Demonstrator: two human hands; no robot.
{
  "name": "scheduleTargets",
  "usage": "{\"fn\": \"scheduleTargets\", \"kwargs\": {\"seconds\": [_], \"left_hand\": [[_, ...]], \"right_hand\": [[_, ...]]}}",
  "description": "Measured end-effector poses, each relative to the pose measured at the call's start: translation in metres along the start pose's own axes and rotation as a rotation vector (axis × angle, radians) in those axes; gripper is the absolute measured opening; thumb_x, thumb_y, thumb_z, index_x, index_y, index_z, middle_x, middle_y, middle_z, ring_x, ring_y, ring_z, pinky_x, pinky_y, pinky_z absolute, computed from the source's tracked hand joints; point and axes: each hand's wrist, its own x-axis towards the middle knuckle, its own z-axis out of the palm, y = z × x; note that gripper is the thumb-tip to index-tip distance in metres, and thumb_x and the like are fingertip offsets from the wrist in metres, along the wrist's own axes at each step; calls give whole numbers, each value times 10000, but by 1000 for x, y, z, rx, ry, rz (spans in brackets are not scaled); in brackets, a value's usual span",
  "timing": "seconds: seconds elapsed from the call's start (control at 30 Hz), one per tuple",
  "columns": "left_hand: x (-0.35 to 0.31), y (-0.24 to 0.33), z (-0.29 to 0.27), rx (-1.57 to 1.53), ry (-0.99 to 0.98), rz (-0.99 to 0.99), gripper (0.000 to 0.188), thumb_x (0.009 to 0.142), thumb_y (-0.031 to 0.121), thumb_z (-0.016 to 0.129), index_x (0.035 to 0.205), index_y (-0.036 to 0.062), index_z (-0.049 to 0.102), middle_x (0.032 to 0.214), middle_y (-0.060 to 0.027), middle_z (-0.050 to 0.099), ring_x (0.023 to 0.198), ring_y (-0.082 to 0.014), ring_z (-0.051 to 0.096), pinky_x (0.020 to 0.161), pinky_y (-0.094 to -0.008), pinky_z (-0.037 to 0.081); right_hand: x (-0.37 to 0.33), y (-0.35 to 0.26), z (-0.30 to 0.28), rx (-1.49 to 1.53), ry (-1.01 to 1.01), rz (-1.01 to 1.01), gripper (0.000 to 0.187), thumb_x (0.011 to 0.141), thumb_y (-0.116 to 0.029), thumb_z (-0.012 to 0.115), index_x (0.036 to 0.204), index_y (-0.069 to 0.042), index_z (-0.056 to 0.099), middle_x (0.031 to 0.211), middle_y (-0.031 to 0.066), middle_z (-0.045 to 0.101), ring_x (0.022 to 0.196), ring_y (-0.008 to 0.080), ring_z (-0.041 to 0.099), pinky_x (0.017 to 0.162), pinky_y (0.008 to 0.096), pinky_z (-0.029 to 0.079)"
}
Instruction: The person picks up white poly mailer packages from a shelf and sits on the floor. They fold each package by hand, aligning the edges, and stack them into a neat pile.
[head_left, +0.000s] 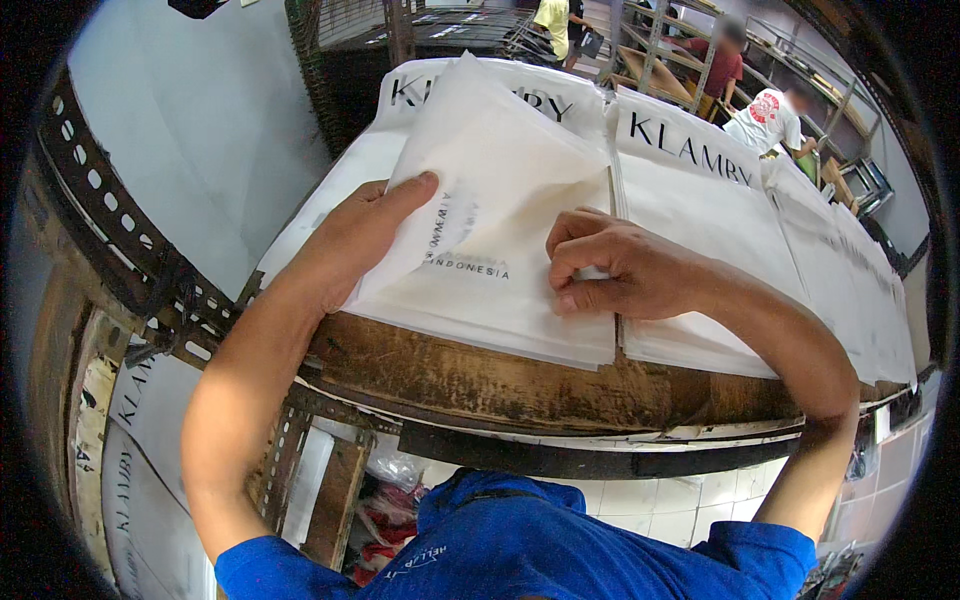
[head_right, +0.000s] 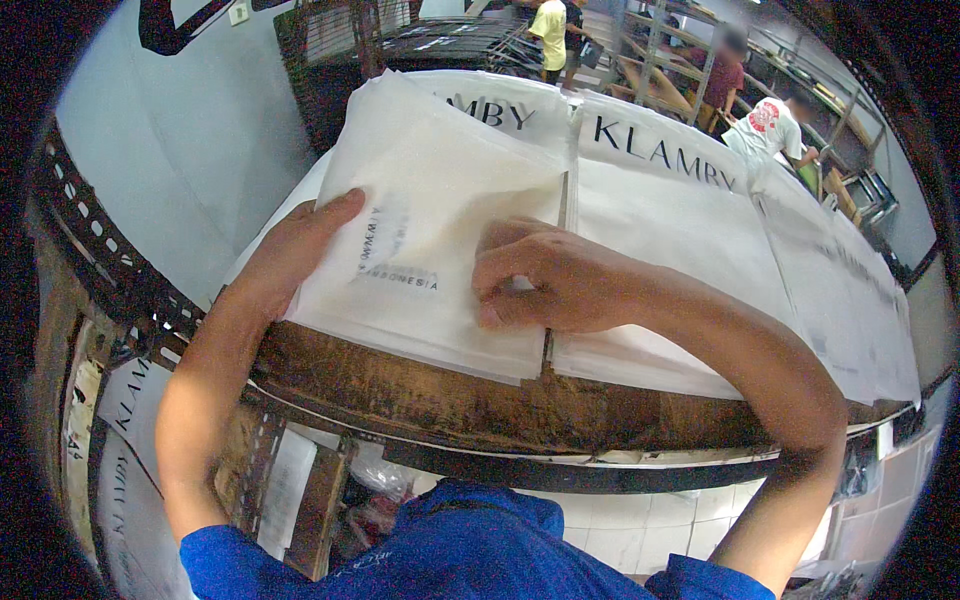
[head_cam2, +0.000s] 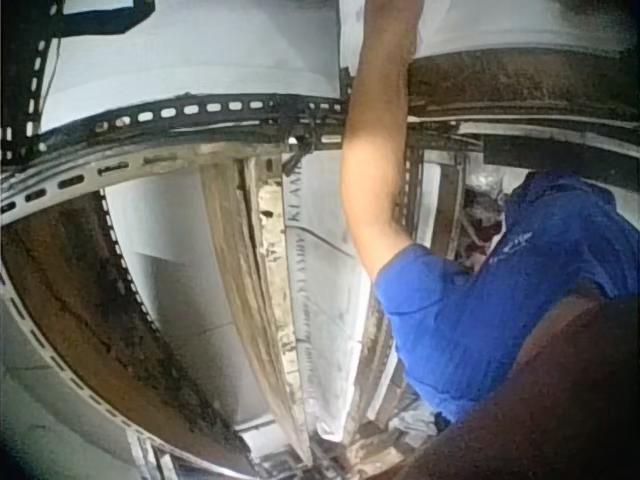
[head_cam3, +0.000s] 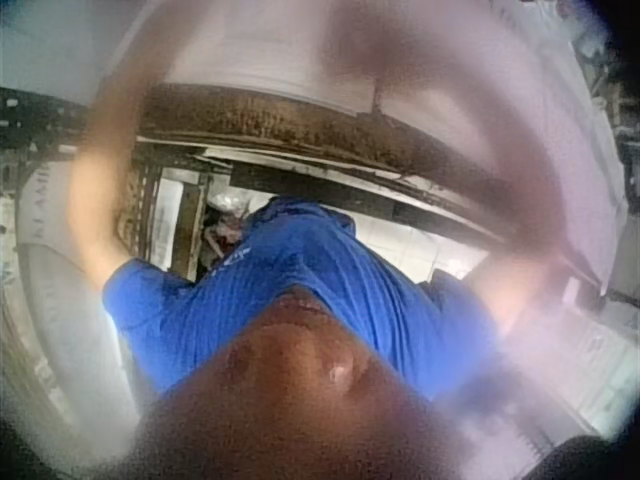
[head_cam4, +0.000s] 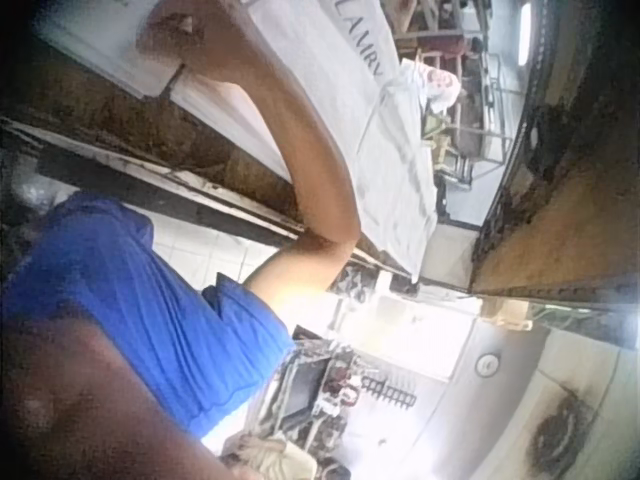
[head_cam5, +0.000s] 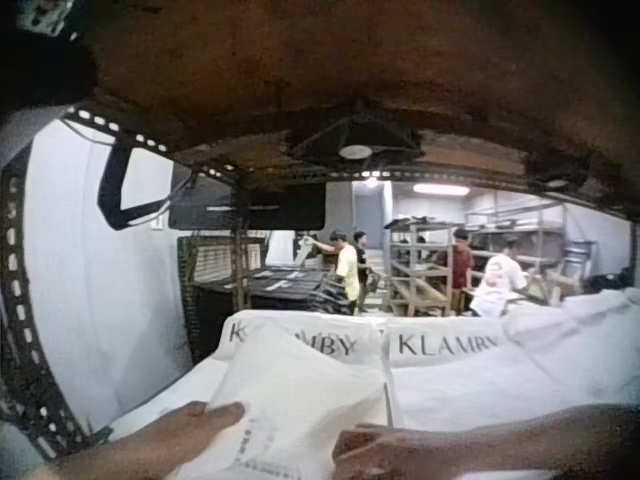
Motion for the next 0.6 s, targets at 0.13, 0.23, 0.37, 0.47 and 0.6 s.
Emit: {"fn": "scheduleTargets", "kwargs": {"seconds": [0.13, 0.23, 0.37, 0.47, 0.6], "left_hand": [[1, -2, -2, -12, -67, 3, 610, 898, 480, 588, 1206, -45, 557, 1003, -147, 675, 795, -187, 671, 712, -321, 545], [7, 0, -1, 18, -76, 17, 602, 899, 474, 590, 1204, -43, 558, 1001, -148, 676, 789, -188, 673, 715, -318, 545], [9, -5, -2, -22, -79, 18, 586, 907, 461, 585, 1204, -44, 556, 978, -142, 683, 767, -185, 675, 703, -310, 547], [9, -5, -2, -28, -100, 28, 587, 906, 459, 586, 1205, -46, 553, 977, -144, 684, 765, -184, 677, 694, -310, 549], [9, -5, -2, -31, -112, 41, 588, 903, 459, 592, 1202, -46, 553, 974, -146, 682, 768, -185, 678, 692, -314, 553]], "right_hand": [[3, 6, 7, -78, 45, -77, 208, 871, -219, 660, 861, -35, 563, 906, 124, 517, 902, 284, 501, 786, 400, 409], [3, 12, -1, 35, 2, 10, 228, 890, -248, 667, 951, -56, 560, 926, 96, 501, 923, 267, 488, 810, 383, 405], [7, -4, -1, 24, -13, -40, 210, 883, -216, 655, 868, -32, 555, 886, 118, 503, 898, 298, 495, 804, 406, 406], [8, 6, 0, 17, -41, -68, 220, 881, -226, 659, 879, -33, 551, 879, 115, 508, 896, 301, 493, 809, 407, 405], [8, 11, 7, -61, 15, -110, 222, 906, -231, 637, 871, -36, 536, 897, 94, 505, 883, 265, 498, 802, 377, 406]]}}
